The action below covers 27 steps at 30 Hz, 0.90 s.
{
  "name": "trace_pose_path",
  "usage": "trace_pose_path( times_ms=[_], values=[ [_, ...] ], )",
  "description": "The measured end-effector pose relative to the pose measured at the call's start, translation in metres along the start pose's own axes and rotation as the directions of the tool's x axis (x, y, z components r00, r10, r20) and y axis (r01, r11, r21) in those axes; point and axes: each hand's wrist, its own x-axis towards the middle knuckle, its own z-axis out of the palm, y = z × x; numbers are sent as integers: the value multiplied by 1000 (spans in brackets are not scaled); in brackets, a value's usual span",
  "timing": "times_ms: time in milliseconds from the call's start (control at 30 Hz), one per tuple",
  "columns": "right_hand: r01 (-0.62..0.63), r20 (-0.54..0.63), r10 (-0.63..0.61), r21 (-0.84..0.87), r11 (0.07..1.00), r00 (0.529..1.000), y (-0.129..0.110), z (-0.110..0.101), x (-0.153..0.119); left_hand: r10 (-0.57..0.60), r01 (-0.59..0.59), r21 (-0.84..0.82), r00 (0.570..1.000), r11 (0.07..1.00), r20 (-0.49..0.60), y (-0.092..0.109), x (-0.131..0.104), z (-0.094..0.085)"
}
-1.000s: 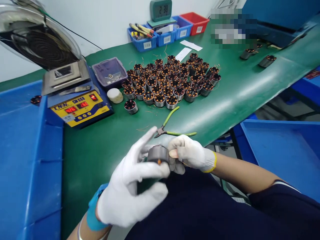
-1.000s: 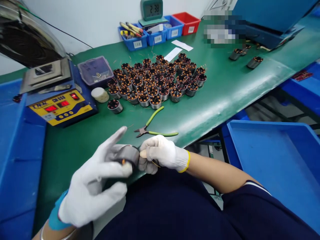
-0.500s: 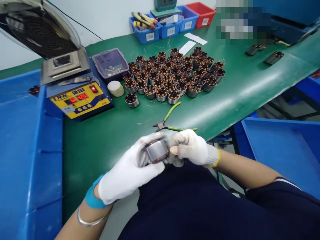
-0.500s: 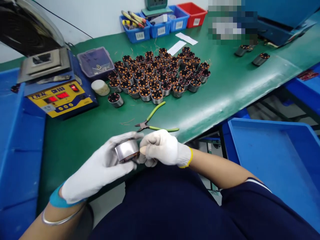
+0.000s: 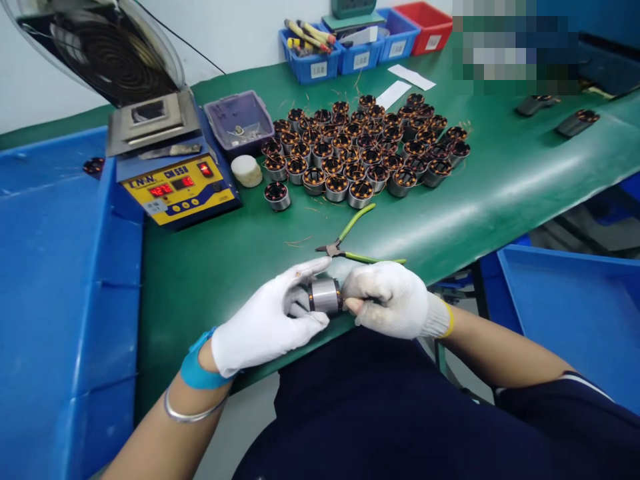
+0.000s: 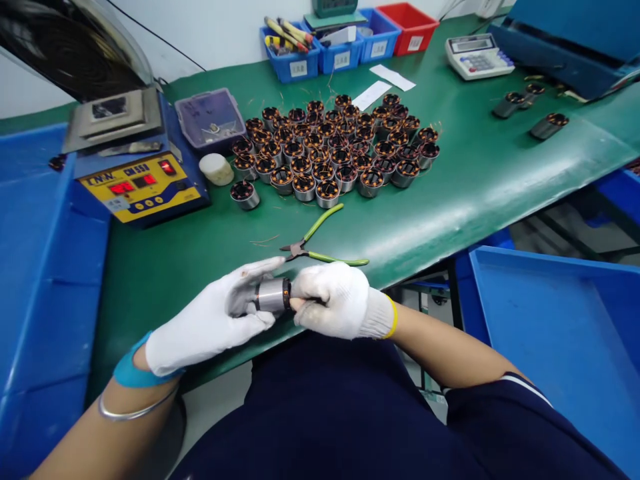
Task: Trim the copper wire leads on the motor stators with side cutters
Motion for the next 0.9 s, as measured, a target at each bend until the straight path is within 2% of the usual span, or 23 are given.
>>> trace_pose_path(
  times_ms=[67, 200, 233, 300, 333, 400, 500, 567, 633, 733, 800, 900],
  values=[
    [28, -5, -28, -37, 999, 1000, -1, -2, 0, 37, -37, 48, 999, 998, 1, 2, -1, 0],
    [70, 64, -59, -187, 980, 996, -3, -4, 0, 15, -12, -45, 996, 999, 86, 2, -2, -1],
    [76, 95, -55, -241, 967, 994, -2, -5, 1, 32, -32, -8, 998, 999, 62, 1, -3, -1],
    [110, 156, -57, -356, 928, 986, -1, -5, 2, 132, -125, 206, 991, 971, -20, -1, -3, -1],
    [142, 179, -72, -418, 897, 981, 0, -5, 3, 214, -183, 346, 976, 920, -52, -2, -2, 0],
    [217, 212, -119, -537, 815, 970, 1, -3, 5, 379, -264, 600, 923, 756, -72, -7, 1, 4],
    [300, 234, -192, -646, 701, 953, 3, 1, 6, 551, -224, 831, 827, 509, -114, -15, 8, 11],
    [310, 217, -222, -673, 672, 951, 5, 6, 5, 612, -179, 883, 778, 433, -142, -20, 12, 15],
    [287, 189, -218, -684, 670, 958, 8, 12, 1, 618, -178, 885, 773, 430, -145, -24, 14, 16],
    [226, 173, -147, -673, 704, 974, 13, 16, -5, 589, -157, 879, 792, 451, -161, -26, 15, 16],
    [158, 167, -67, -626, 764, 984, 14, 14, -7, 576, -137, 870, 795, 473, -188, -24, 14, 16],
    [-13, 129, 89, -504, 864, 988, 10, 7, -7, 559, -181, 799, 799, 573, -220, -20, 11, 16]
  ],
)
